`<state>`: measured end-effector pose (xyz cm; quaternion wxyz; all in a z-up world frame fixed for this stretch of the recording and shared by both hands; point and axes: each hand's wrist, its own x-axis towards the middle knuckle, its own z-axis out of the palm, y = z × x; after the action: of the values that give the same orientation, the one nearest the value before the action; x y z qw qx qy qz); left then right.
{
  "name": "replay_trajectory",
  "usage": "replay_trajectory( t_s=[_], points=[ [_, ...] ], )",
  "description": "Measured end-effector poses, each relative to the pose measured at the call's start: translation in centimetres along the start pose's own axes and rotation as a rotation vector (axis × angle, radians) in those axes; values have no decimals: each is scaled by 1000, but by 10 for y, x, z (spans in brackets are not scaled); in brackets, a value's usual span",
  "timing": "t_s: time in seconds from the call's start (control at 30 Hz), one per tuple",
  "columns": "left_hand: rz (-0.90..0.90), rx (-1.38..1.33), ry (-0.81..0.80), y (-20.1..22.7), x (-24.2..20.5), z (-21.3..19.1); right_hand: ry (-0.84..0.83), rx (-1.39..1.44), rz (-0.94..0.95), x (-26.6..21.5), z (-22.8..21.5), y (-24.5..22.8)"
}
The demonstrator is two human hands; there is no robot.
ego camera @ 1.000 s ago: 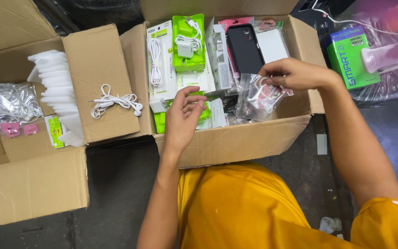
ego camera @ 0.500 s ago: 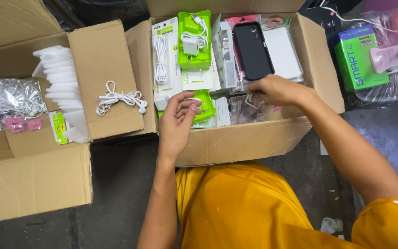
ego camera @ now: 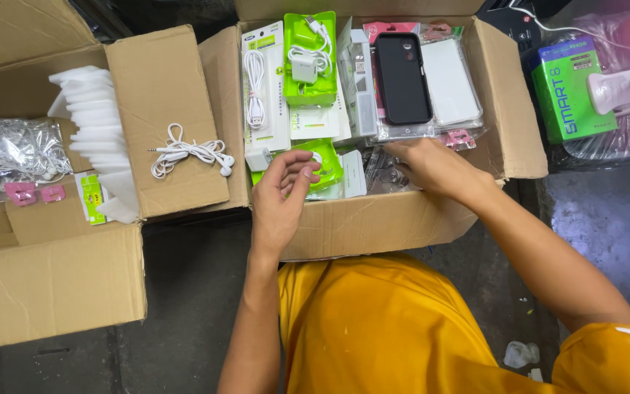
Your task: Organizing various electronic accessories and earphones into boxes.
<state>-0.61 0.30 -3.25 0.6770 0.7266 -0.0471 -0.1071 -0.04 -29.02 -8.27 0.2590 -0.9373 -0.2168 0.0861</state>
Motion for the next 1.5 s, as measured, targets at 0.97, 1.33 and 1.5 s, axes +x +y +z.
replay_trajectory(
  t_s=[0.97, 1.33, 1.5],
  points=[
    [-26, -34, -38, -8, -9, 4, -623, 178, 319, 30, 44, 38],
    [-15, -36, -41, -10, -7, 6, -624, 3, 330, 32, 34, 28],
    [-10, -58, -44, -14, -6, 7, -492, 317, 91, 29, 16, 16]
  ],
)
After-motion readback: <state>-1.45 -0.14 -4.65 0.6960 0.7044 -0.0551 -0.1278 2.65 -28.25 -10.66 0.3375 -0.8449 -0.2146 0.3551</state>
